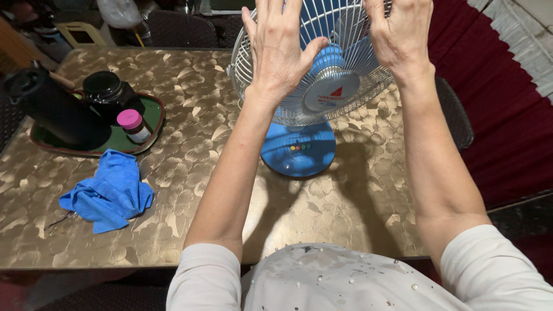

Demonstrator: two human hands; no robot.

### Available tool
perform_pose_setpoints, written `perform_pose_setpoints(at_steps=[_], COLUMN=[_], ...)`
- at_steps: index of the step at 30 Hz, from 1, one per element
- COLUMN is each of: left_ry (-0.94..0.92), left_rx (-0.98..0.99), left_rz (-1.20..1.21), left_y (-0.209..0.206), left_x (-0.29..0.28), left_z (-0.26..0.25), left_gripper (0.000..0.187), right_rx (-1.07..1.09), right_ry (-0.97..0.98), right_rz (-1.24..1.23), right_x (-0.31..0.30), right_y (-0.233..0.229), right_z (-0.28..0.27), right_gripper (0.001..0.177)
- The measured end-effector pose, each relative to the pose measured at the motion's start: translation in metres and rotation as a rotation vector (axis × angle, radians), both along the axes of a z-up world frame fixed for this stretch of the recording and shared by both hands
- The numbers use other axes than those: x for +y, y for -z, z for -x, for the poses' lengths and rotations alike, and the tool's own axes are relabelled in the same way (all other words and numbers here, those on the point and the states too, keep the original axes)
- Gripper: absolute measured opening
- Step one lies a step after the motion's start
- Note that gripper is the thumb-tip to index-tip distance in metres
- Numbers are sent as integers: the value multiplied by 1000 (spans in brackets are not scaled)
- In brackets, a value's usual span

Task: The person disassembles a blue table fan by removing the front grille, unscrewing the blade nut, detaching the fan blades, and removing the rear grille. The components are placed on the table.

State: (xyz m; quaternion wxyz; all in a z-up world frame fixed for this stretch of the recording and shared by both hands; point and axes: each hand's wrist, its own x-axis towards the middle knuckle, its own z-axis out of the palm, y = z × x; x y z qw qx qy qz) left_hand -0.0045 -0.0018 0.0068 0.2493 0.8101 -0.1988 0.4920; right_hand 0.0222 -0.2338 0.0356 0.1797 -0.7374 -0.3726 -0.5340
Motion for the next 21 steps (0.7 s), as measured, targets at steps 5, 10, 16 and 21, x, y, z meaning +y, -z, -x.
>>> perform_pose_setpoints(at_steps=[5, 10, 16, 21], left_ry=[-15, 25, 48, 95], left_rx=[-24, 47, 71, 103], left_rz=[-2, 54, 65, 67], left_y=[-5, -12, -17, -26], left_x=[-1, -4, -4, 1], left_z=[3, 3, 7, 12], left_gripper=[95, 107, 106, 108], right_rx=[340, 61, 163, 260], right_ry=[120, 75, 80, -32], right_rz=[-212, -78, -165, -228], right_x=[7, 8, 15, 6], right_y=[-13, -22, -20, -27], right_z=[3, 6, 4, -9], right_gripper=[33, 11, 31, 23])
